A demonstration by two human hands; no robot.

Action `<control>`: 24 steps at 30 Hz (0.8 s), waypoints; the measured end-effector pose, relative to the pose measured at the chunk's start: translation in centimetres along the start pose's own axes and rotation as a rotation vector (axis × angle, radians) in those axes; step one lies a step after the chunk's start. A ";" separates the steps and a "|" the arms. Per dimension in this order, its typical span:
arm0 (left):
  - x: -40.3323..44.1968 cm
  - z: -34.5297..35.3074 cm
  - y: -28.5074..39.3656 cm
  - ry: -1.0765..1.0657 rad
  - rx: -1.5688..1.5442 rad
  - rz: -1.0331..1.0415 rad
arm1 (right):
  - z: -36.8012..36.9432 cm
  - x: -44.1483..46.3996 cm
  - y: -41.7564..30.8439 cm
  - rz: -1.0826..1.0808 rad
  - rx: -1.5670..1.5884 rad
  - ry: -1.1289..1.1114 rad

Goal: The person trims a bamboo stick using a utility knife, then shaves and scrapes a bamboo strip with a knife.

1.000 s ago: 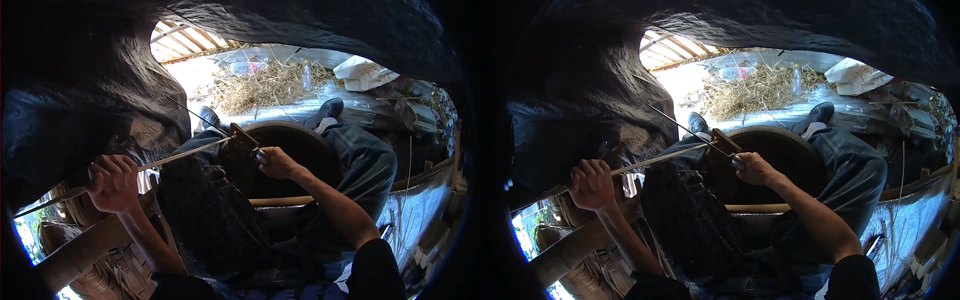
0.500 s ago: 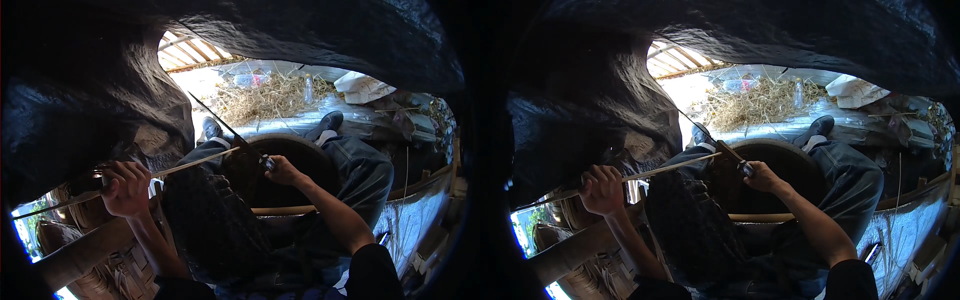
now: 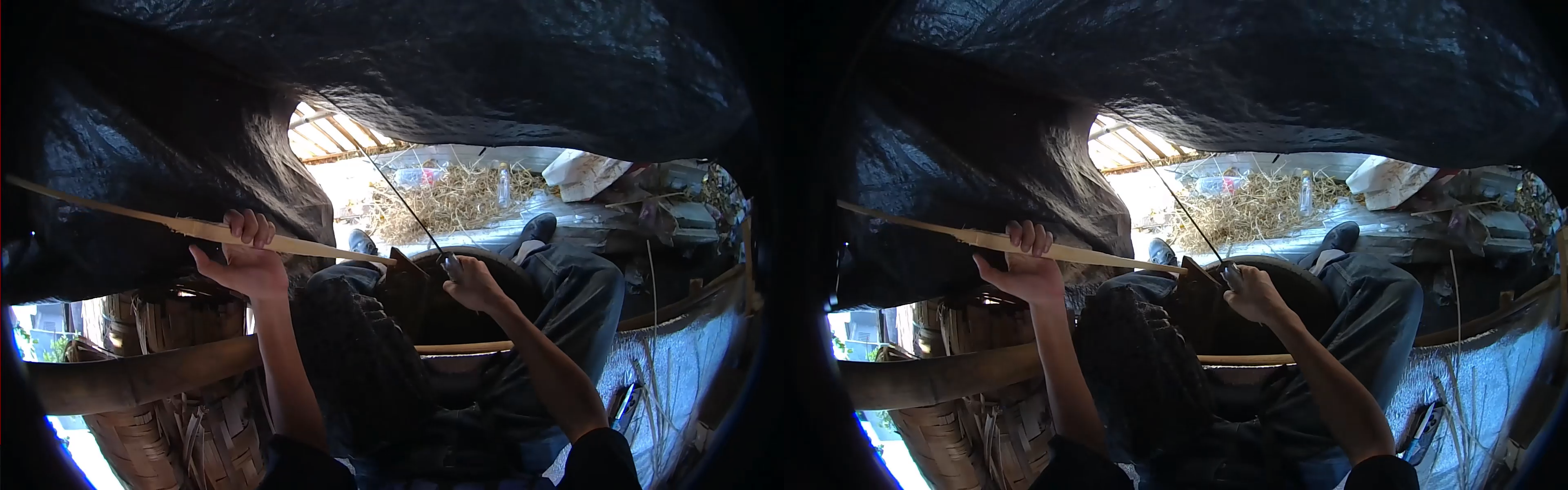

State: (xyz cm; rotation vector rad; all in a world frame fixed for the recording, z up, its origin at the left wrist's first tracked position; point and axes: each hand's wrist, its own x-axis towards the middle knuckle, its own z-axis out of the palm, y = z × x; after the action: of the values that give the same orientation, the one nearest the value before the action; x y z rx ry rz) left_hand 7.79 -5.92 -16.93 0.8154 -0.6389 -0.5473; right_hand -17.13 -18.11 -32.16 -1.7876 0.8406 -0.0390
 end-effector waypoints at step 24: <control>-0.7 -0.5 -1.0 0.114 0.248 -0.139 | 1.1 -6.0 0.5 0.063 0.023 0.025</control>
State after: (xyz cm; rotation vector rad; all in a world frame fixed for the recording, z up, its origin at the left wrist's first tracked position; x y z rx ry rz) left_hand 7.48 -5.74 -18.19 1.1224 -0.5540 -0.5493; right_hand -21.39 -14.01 -30.78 -1.7414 0.9104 -0.0292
